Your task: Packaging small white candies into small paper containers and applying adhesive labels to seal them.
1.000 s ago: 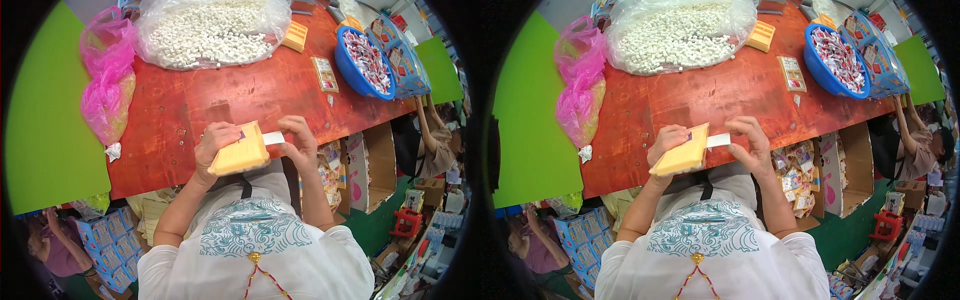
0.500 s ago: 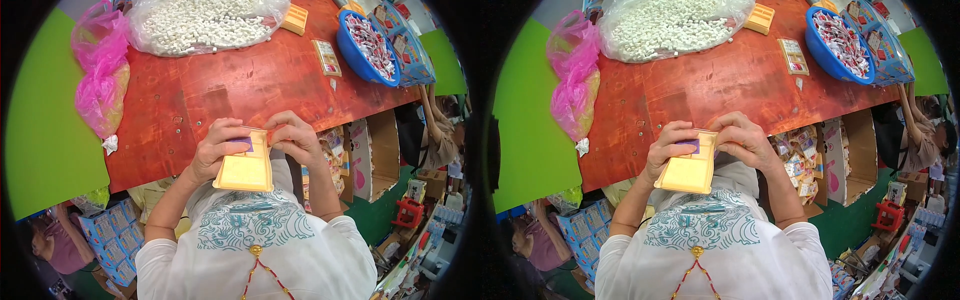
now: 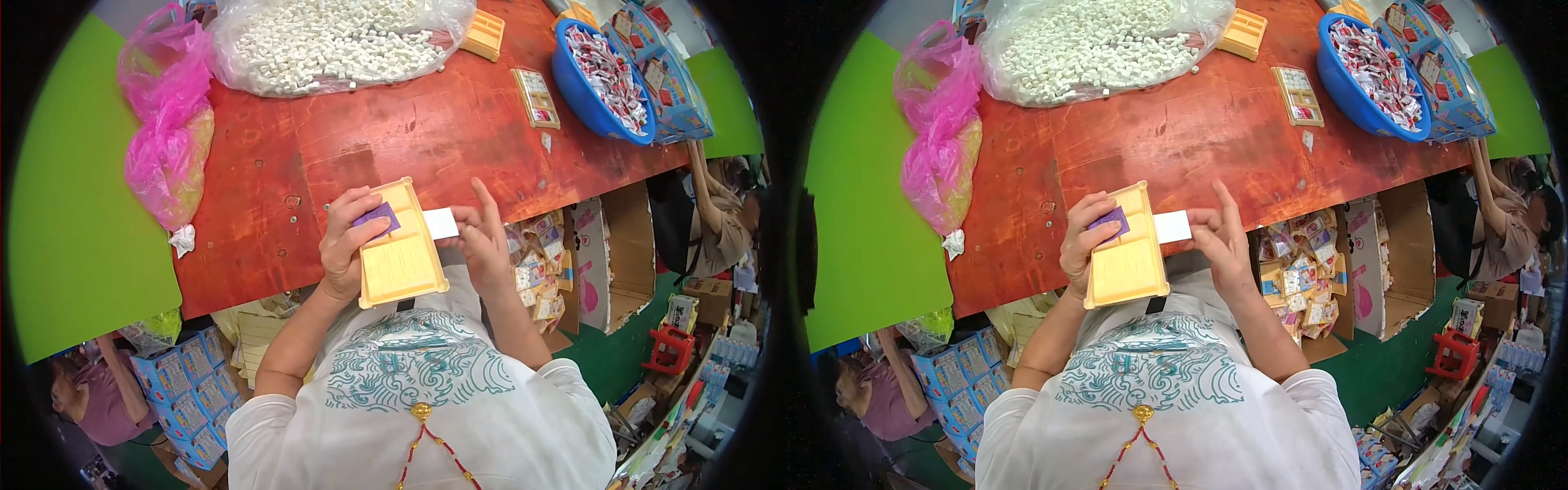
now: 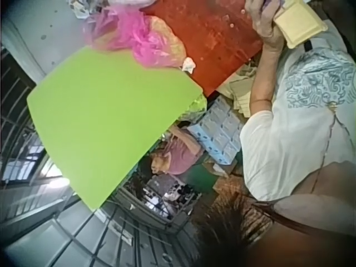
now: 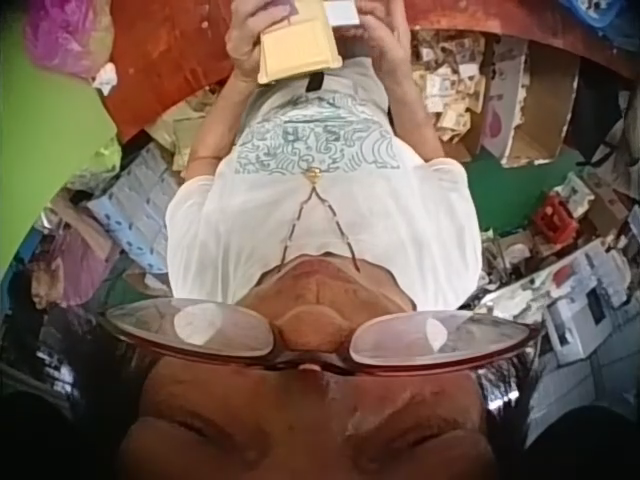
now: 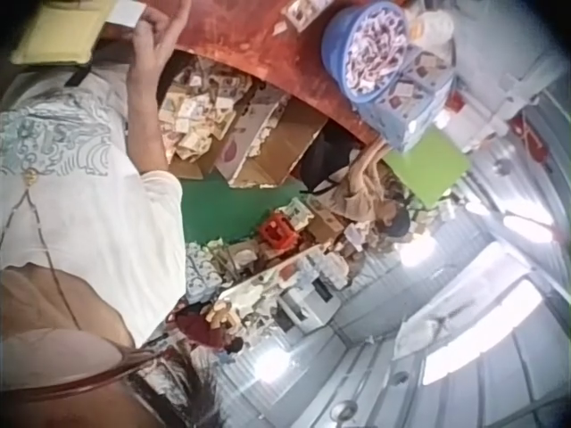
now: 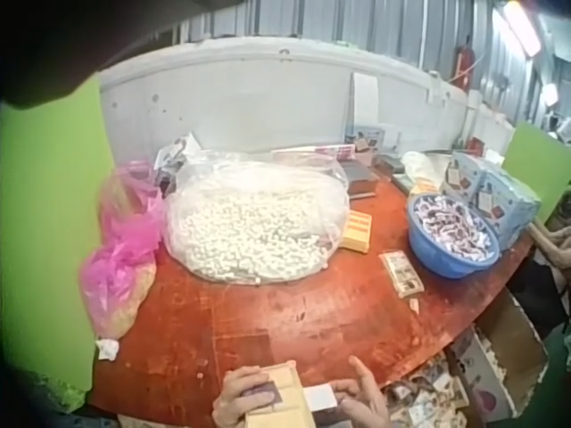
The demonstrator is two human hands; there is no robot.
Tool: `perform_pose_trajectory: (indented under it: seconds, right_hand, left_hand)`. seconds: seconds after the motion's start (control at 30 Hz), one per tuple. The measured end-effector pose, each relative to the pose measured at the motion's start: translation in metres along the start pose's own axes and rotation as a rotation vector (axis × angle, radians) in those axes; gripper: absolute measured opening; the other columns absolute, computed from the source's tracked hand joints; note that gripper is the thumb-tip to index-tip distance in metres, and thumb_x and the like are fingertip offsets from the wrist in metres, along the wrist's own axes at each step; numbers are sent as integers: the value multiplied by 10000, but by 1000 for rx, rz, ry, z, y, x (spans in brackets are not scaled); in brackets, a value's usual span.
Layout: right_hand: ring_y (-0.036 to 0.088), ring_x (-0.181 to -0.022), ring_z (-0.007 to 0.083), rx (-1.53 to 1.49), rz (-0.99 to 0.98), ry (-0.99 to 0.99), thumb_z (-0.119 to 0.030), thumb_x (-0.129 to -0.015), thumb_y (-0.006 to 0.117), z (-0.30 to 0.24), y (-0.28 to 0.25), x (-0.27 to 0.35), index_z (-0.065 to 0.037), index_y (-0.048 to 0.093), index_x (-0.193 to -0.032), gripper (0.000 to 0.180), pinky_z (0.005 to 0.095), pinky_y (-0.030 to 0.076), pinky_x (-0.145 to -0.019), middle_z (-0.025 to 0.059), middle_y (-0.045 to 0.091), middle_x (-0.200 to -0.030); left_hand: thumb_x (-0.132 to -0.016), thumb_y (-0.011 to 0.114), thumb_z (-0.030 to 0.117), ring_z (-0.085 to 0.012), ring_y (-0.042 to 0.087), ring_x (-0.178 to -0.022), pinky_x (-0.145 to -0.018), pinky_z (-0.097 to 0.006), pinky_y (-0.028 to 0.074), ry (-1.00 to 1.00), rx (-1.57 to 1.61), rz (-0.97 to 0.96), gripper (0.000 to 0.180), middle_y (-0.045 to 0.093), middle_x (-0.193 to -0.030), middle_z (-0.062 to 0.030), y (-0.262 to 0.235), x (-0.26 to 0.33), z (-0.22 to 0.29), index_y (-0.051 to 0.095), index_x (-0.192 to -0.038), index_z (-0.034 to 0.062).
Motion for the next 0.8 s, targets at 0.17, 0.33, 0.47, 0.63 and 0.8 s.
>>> perform_pose_trajectory:
  seconds: [0.17, 0.33, 0.47, 0.63, 0.8]
  right_hand:
    - [588, -1117, 257, -344, -40, 259, -194, -860, 630, 15, 23, 15, -34, 108, -1507, 846, 357, 485, -932, 225, 530, -1271]
    - [649, -989, 242, -269, 66, 289, -5, -832, 607, 17, 30, 8, -27, 132, -1500, 820, 328, 534, -841, 237, 595, -1157]
    - [660, -946, 226, -177, 100, 239, 10, -831, 597, 20, 22, 6, -26, 134, -1501, 815, 318, 537, -815, 218, 620, -1112]
    - [653, -940, 201, -37, 173, 113, 33, -831, 579, 16, 15, -1, -36, 130, -1506, 814, 317, 535, -812, 198, 617, -1124]
    - [598, -992, 147, 120, 126, 10, 50, -848, 546, 9, 19, -8, -44, 95, -1514, 810, 289, 499, -861, 133, 582, -1144]
  left_hand:
    - [-725, 768, 118, -381, 524, -1157, -968, -473, 441, 73, -91, -29, 321, 603, -1184, -145, 4, 5, 6, 662, -1027, 101]
    - [-714, 777, 139, -399, 422, -1282, -1034, -502, 384, 158, -230, -110, 334, 542, -1299, -165, 15, 12, 11, 675, -1032, 111]
    - [-781, 604, -53, -422, 309, -1363, -1111, -468, 288, 10, -328, 40, 490, 350, -1468, -219, 7, 16, 2, 544, -1258, 43]
    - [-890, 483, 42, -225, 407, -1321, -1089, -374, 337, -897, 1063, 197, 576, 392, -1439, -142, 28, 37, -24, 288, -1431, 22]
    - [-919, 503, 75, -186, 553, -1171, -979, -322, 464, -1156, 1069, 58, 450, 529, -1297, -104, 52, 52, -17, 372, -1348, 30]
Point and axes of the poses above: each hand's wrist, its own x-axis away from the middle knuckle, its own y-axis out of the palm, z = x × y, the point moved 7 cm from there along -x, towards the middle knuckle
